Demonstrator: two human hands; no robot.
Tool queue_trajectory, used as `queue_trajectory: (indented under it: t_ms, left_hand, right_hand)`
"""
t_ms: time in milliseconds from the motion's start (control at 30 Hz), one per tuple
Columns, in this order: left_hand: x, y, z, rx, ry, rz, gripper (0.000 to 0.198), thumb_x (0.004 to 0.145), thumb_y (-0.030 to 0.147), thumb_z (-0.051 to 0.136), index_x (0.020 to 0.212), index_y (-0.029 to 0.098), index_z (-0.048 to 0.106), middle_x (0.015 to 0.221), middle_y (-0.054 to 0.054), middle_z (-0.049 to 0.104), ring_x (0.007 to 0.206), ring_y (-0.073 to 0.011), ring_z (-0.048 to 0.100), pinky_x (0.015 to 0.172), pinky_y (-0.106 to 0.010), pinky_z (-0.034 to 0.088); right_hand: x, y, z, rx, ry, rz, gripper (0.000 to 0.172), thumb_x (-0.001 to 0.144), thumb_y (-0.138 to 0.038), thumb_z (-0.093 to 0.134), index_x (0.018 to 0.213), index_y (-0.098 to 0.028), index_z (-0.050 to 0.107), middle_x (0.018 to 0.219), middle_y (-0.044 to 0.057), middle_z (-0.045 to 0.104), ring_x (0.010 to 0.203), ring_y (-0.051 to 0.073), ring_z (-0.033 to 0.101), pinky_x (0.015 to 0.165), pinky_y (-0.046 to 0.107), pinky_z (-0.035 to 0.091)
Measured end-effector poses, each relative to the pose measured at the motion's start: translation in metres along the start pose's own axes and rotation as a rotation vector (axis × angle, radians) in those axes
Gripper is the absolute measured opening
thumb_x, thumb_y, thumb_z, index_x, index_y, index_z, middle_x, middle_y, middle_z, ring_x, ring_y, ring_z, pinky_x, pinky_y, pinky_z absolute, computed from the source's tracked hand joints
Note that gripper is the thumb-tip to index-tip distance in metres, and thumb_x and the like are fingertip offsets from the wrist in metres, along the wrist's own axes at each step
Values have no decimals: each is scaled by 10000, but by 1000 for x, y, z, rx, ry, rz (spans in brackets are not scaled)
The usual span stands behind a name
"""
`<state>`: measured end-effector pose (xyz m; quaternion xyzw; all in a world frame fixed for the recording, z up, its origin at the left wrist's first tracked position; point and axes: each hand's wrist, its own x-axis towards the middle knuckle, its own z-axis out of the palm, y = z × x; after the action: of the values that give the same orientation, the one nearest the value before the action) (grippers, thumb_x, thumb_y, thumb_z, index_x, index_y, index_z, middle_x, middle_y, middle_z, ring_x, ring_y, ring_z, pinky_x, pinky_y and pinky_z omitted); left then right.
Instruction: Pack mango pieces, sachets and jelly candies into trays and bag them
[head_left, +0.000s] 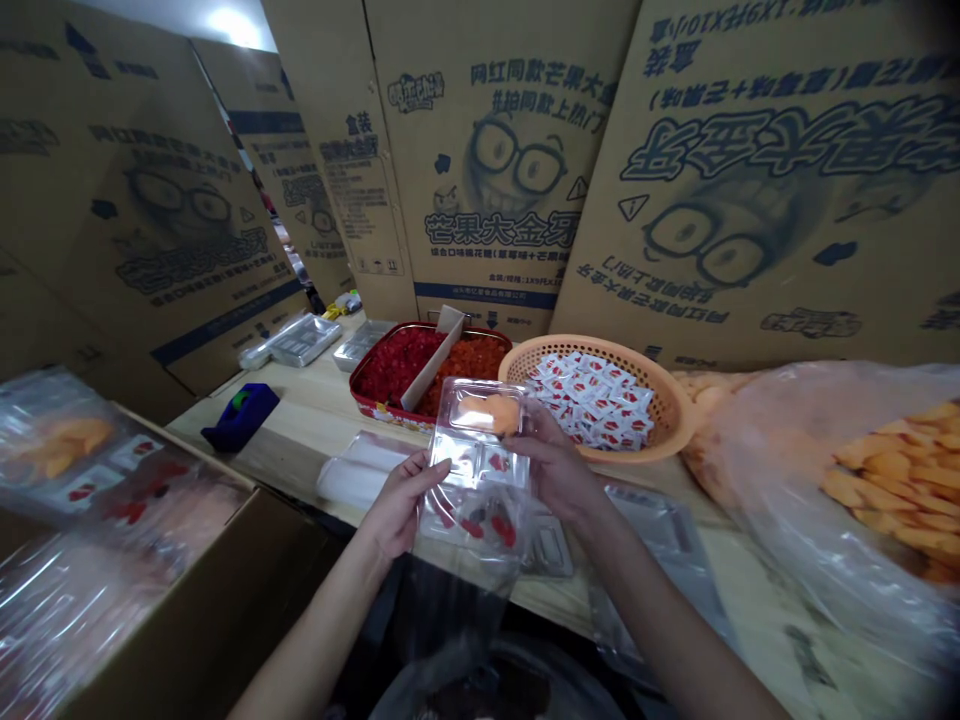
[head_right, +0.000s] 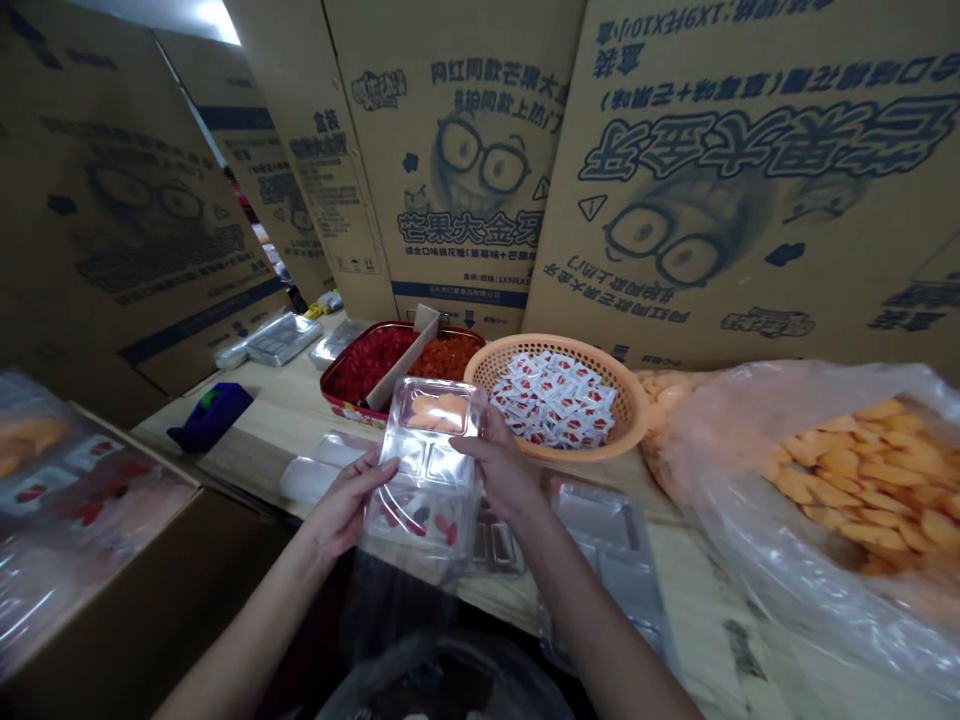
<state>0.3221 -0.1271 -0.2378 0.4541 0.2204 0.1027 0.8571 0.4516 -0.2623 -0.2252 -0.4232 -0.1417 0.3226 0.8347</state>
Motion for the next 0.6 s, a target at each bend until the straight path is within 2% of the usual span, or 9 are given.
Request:
queue_trajectory:
  t_ms: [67, 167, 267, 367, 533, 600]
  left_hand:
    - [-1, -1, -1, -18, -8, -2, 261, 655, 235, 704, 883, 130, 637, 705, -35, 661, 592, -145, 617, 584, -266, 496]
    - [0, -2, -1, -45, 6, -21, 254, 660, 242, 700, 880, 129, 642, 703, -43, 672, 600, -160, 628, 590, -277, 500]
    - [0, -2, -2, -82, 32, -51, 246, 632, 226, 722, 842, 121, 648, 717, -53, 683, 618, -159, 634, 627, -278, 501]
    - [0, -2, -1, -95, 34, -72, 242, 619, 213, 732, 823, 108, 654, 724, -68, 691, 615, -159, 637, 643, -276, 500]
    - [0, 1, -1, -116, 11, -107, 276, 649, 246, 709, 877, 101, 648, 786, -109, 703, 651, -203, 656, 665, -333, 512]
    - [1, 2, -1, -125, 12, -100, 291, 650, 241, 708, 896, 101, 645, 772, -104, 703, 655, -206, 658, 669, -339, 515]
  right_hand:
    - [5, -1, -1, -17, 25, -80, 646, 593, -137, 698, 1167, -325, 470, 977, -32, 644, 785, 146, 609, 672, 272, 487]
    - [12, -3, -3, -122, 47, -102, 558, 642, -228, 695, 1152, -312, 484, 818, -47, 642, 637, 119, 580, 568, 233, 461]
    - [18, -2, -10, -231, 58, -149, 362, 644, -274, 699, 982, -257, 571, 717, -58, 610, 582, 94, 535, 528, 196, 420]
    - [19, 0, -16, -338, 96, -192, 232, 610, -284, 724, 784, -208, 590, 654, -61, 579, 558, 77, 493, 503, 174, 376]
    - [7, -4, -14, -567, 29, -91, 240, 639, -370, 691, 583, -183, 550, 501, -65, 494, 456, 76, 402, 442, 198, 302]
    - [2, -7, -11, -656, 7, -114, 248, 679, -388, 655, 572, -184, 564, 496, -63, 479, 465, 77, 396, 456, 204, 303]
